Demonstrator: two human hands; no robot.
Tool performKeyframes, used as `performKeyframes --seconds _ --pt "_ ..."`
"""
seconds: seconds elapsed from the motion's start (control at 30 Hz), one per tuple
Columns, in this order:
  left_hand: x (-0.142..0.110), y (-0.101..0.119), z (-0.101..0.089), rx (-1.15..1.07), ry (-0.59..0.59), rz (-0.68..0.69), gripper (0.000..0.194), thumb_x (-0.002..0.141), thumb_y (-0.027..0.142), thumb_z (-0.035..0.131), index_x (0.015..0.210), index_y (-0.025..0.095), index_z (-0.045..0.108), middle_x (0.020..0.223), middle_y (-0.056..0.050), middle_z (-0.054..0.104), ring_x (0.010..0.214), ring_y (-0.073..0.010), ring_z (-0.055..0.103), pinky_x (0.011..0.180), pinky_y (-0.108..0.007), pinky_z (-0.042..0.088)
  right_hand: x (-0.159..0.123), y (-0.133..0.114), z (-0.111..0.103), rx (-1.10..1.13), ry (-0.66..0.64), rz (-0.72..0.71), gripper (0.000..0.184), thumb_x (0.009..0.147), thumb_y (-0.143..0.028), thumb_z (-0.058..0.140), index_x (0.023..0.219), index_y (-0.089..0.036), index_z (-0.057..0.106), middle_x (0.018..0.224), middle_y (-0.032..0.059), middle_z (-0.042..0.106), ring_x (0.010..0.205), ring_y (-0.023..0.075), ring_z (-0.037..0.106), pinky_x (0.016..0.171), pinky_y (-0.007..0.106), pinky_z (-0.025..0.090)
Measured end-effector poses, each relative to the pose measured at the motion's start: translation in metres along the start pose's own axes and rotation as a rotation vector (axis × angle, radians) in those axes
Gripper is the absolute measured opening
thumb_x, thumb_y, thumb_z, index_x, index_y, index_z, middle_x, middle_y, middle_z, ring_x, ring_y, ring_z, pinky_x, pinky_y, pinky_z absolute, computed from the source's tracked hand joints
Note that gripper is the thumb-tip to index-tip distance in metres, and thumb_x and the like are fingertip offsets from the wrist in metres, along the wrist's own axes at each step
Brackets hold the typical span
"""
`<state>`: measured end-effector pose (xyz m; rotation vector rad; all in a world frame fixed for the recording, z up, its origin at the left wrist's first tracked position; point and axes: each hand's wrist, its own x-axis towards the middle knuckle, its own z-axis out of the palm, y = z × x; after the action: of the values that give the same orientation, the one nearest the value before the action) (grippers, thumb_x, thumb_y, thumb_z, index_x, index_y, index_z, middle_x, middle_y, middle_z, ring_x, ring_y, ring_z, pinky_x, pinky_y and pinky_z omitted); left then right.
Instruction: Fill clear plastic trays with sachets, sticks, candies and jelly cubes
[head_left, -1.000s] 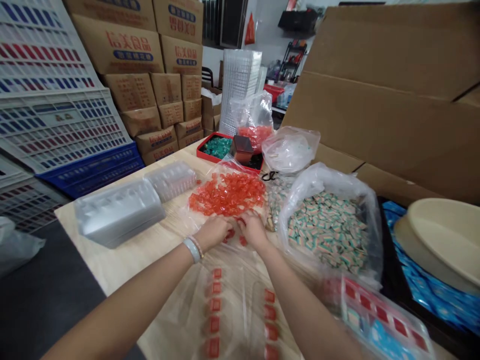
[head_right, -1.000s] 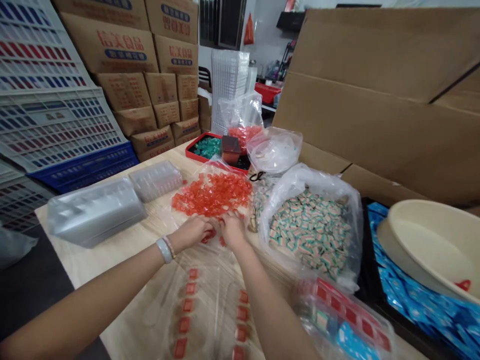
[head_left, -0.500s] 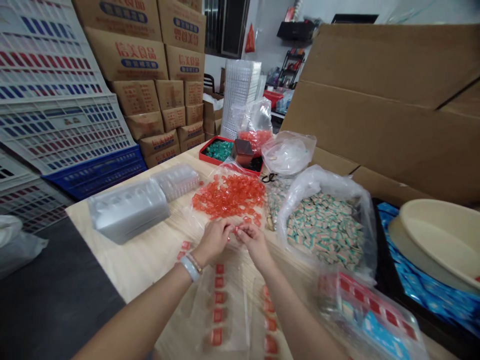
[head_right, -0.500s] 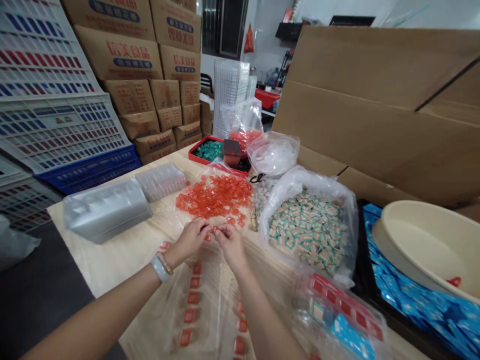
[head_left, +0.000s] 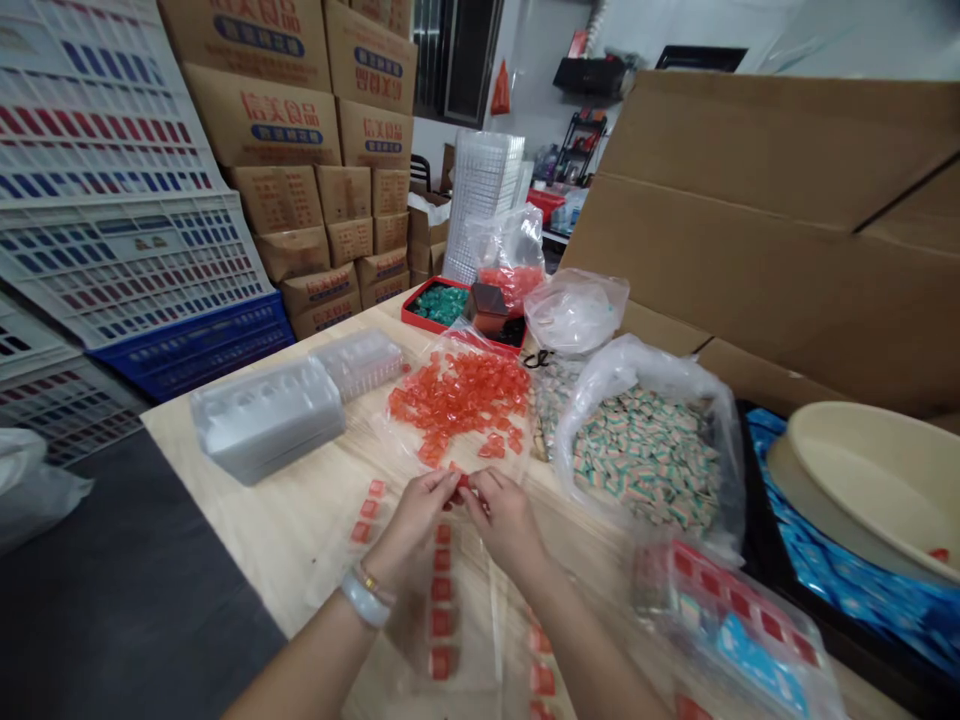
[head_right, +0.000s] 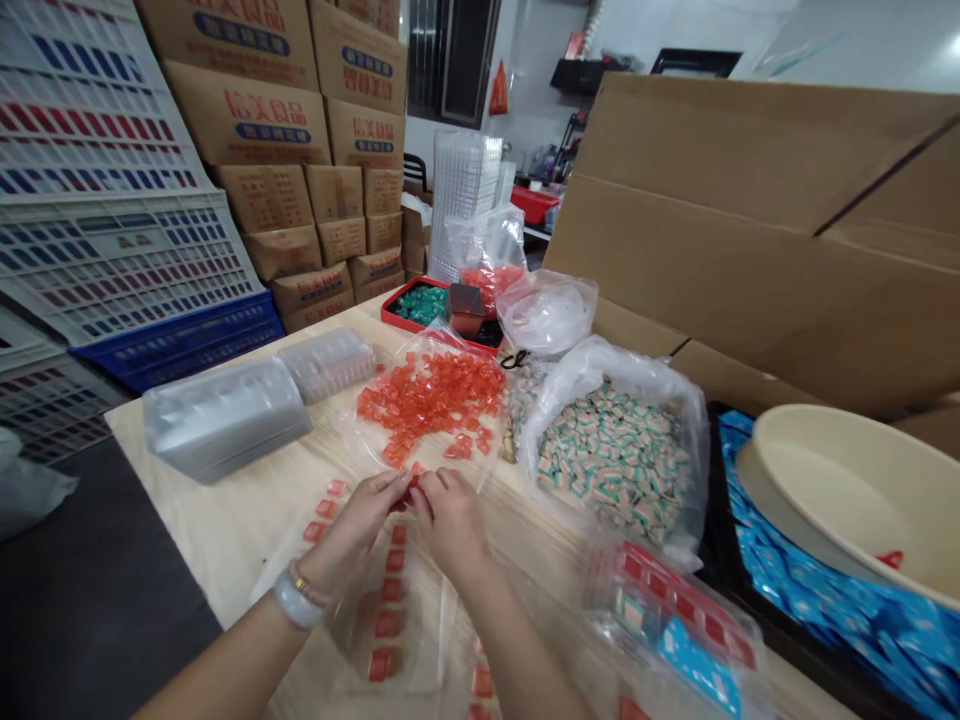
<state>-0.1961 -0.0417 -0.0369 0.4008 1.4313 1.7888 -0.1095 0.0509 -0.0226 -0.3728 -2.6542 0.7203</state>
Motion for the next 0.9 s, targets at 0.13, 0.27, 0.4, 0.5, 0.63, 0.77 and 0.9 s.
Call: performKeyframes --seconds 0.13,0.27,0.4,0.5,0.63,0.77,0.9 --pt "-0.019 -0.008 -0.007 -0.17 -0.043 -0.092 0.023 0.067 0.033 0.06 0.075 0.012 0.064 0.071 -0.004 0.064 0.066 -0.0135 0.055 0.07 -0.026 0.042 -0.014 -0.006 0.007 0.138 -0.003 0.028 0.015 0.079 -0.017 0.043 0.089 -0.018 0.054 0.075 0.0027 0.053 0.068 0.0135 0.049 0.06 0.023 0.039" --pt "-0.035 -0.016 0.0 -0.276 0.041 -0.14 0.021 0.063 0.03 0.065 0.074 0.012 0.064 0.069 -0.004 0.065 0.064 -0.0129 0.056 0.065 -0.024 0.042 -0.028 -0.011 0.017 0.229 0.002 0.076 0.013 0.078 -0.016 0.043 0.084 -0.018 0.055 0.069 0.0007 0.054 0.064 0.0124 0.049 0.058 0.022 0.038" --pt "-0.045 -0.017 0.015 -0.342 0.092 -0.149 0.022 0.059 0.032 0.067 0.069 0.012 0.063 0.062 -0.003 0.064 0.06 -0.0127 0.057 0.06 -0.023 0.043 -0.04 -0.021 0.018 0.103 0.039 0.162 0.011 0.076 -0.016 0.044 0.073 -0.017 0.054 0.062 0.0009 0.054 0.06 0.0142 0.048 0.057 0.025 0.036" --pt "-0.049 -0.009 0.009 -0.289 0.212 -0.087 0.025 0.056 0.033 0.068 0.07 0.013 0.063 0.063 -0.002 0.064 0.058 -0.0114 0.056 0.058 -0.022 0.044 -0.04 -0.021 0.008 0.123 -0.04 -0.016 0.014 0.077 -0.016 0.045 0.082 -0.019 0.057 0.07 0.0019 0.057 0.067 0.0146 0.051 0.064 0.026 0.037" --pt "-0.057 0.01 -0.039 0.152 0.383 0.1 0.031 0.062 0.037 0.062 0.082 0.014 0.064 0.075 -0.004 0.066 0.065 -0.0128 0.057 0.063 -0.024 0.045 -0.014 0.018 -0.004 0.087 0.115 -0.002 0.021 0.079 -0.016 0.039 0.085 -0.018 0.059 0.073 0.004 0.056 0.069 0.0144 0.051 0.064 0.025 0.039" --pt "-0.077 0.025 -0.1 0.611 0.459 0.222 0.028 0.069 0.037 0.055 0.086 0.016 0.064 0.086 -0.005 0.066 0.078 -0.017 0.059 0.073 -0.03 0.047 0.021 0.077 0.006 -0.232 0.146 0.097 0.025 0.07 -0.011 0.044 0.089 -0.016 0.06 0.082 0.0071 0.059 0.079 0.0181 0.052 0.071 0.031 0.04" --pt "-0.101 0.027 -0.126 0.996 0.325 0.342 0.021 0.076 0.032 0.05 0.081 0.018 0.064 0.082 -0.004 0.064 0.079 -0.016 0.058 0.074 -0.028 0.046 0.029 0.099 0.022 -0.246 0.102 0.09 0.022 0.069 -0.014 0.047 0.085 -0.014 0.062 0.084 0.0105 0.061 0.081 0.0216 0.054 0.074 0.036 0.039"
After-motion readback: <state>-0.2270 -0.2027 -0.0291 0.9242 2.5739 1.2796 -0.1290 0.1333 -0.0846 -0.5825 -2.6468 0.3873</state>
